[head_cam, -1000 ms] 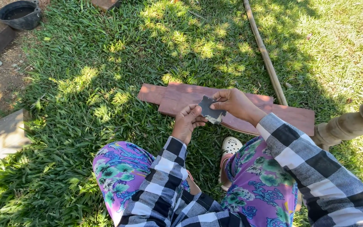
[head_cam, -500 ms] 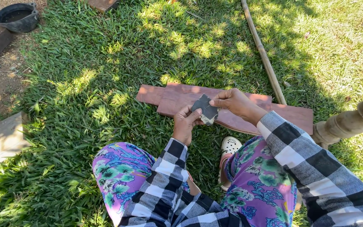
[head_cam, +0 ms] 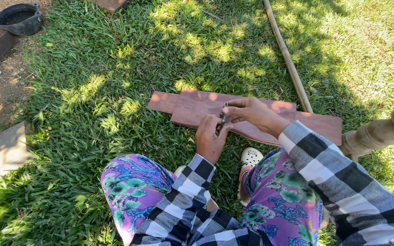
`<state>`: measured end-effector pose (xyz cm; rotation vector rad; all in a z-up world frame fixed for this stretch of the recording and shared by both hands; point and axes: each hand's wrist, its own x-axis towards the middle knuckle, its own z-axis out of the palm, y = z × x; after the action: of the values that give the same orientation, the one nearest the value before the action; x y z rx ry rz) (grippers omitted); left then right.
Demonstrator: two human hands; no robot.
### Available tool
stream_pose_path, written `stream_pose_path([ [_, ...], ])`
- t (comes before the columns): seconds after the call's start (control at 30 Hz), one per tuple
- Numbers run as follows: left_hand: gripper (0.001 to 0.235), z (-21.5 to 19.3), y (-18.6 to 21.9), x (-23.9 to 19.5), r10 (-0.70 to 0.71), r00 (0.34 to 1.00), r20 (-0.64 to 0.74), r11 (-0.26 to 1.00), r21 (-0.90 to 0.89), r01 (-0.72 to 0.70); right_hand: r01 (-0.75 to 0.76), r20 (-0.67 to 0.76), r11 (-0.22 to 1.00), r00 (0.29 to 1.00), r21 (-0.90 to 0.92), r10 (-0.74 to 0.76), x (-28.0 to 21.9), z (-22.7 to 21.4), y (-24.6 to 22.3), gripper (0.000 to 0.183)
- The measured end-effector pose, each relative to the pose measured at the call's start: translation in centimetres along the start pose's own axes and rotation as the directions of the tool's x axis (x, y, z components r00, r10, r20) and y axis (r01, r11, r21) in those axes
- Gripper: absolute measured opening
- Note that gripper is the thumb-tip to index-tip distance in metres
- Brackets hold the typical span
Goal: Manually sanding wooden furniture components and planks using sandpaper in an outdoor setting.
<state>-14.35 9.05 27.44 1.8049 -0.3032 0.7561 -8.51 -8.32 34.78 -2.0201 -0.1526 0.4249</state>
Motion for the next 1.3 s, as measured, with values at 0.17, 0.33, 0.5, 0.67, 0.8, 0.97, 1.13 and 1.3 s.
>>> stream_pose_path([
  [0.17, 0.03, 0.0, 0.2, 0.4, 0.0, 0.994, 0.11, 0.963, -0.267, 0.03, -0.068, 0.067, 0.92, 0.997, 0.385, 0.045, 0.9, -1.5, 1.8, 0.034],
  [0.33, 0.028, -0.1, 0.5, 0.6, -0.024, 0.997, 0.074, 0.98, -0.195, 0.039, -0.058, 0.075, 0.911, 0.997, 0.409, 0.03, 1.2, -2.3, 3.3, 0.032],
  [0.5, 0.045, -1.3, 1.8, 2.0, 0.157, 0.984, -0.083, 0.987, 0.055, -0.153, -0.056, 0.063, 0.928, 0.997, 0.368, 0.035, 1.1, -2.7, 3.2, 0.027],
  [0.67, 0.045, 0.9, -3.0, 0.6, -0.273, 0.948, 0.161, 0.891, -0.33, 0.312, -0.076, 0.068, 0.929, 0.996, 0.363, 0.055, 0.4, -2.7, 2.4, 0.025],
  [0.8, 0.016, 2.2, -5.1, -0.2, -0.385, 0.827, 0.41, 0.489, -0.669, 0.56, 0.057, 0.12, 0.963, 0.989, 0.265, -0.092, -1.5, -1.6, -0.8, 0.036],
  [0.97, 0.022, 1.0, -3.8, 0.4, -0.394, 0.812, 0.43, 0.423, -0.7, 0.576, 0.199, 0.129, 0.978, 0.97, 0.067, -0.206, -0.6, -1.8, 1.0, 0.026],
  [1.13, 0.071, -0.2, -3.2, 0.9, -0.361, 0.736, 0.572, 0.23, -0.711, 0.665, 0.171, 0.026, 0.985, 0.985, -0.028, -0.17, 0.0, -2.0, 1.7, 0.014],
  [1.3, 0.061, -0.5, -3.2, 0.9, -0.268, 0.795, 0.544, 0.386, -0.696, 0.606, 0.177, -0.02, 0.984, 0.984, 0.023, -0.177, 0.0, -1.9, 2.0, 0.013],
])
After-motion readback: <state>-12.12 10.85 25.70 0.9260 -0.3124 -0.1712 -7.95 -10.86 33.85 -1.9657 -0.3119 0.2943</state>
